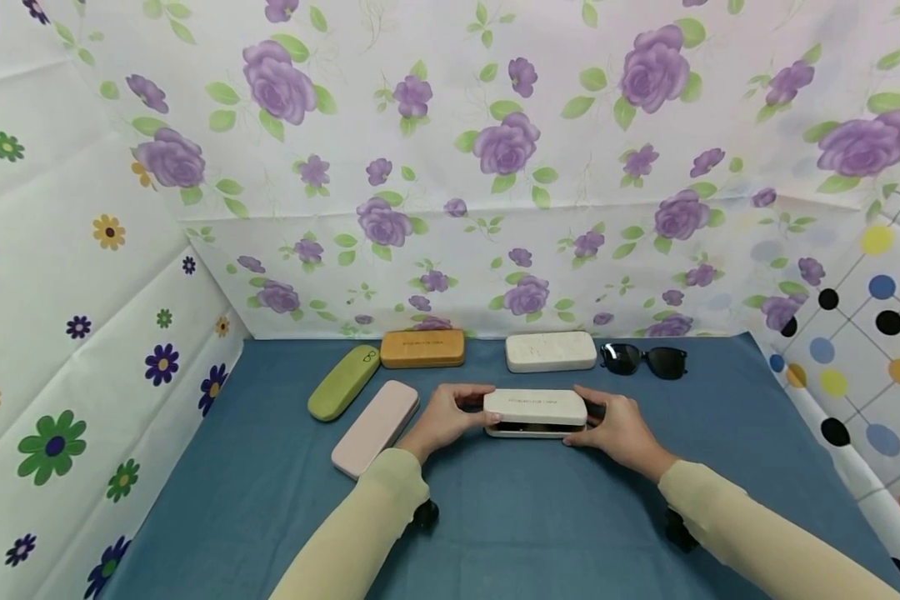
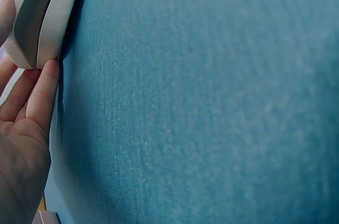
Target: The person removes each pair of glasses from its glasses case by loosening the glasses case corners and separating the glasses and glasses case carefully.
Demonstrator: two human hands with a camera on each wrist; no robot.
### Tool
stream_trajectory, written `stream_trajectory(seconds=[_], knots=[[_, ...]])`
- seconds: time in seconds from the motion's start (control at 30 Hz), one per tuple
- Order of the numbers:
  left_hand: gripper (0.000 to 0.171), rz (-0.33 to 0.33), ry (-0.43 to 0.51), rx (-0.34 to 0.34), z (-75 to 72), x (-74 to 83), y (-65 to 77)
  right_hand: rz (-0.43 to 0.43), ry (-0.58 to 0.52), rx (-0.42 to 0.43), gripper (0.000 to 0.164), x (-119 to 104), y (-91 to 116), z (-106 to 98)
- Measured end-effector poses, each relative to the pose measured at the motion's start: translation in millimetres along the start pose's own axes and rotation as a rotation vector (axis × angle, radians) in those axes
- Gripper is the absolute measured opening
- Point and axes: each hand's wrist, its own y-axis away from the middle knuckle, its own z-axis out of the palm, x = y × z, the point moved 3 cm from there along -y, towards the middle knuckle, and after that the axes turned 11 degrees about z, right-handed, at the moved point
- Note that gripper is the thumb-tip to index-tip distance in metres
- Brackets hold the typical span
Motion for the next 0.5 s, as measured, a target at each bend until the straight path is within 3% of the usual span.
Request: stream_trajectory(seconds=[0.13,0.33,0.5], knots=[[0.052,0.0,0.018,-0.001,-1.5,6.8,1.2,-0.004,-0.018,0.001,0.097,0.4,0.0,0.6],[0.051,-0.008,0.053,-0.026,-5.0,31.2,5.9,0.01,-0.017,-0.006,0.095,0.9,2.8,0.6],[0.05,-0.012,0.042,-0.029,-7.5,38.0,6.6,0.006,-0.011,0.005,0.096,0.0,1.0,0.4]])
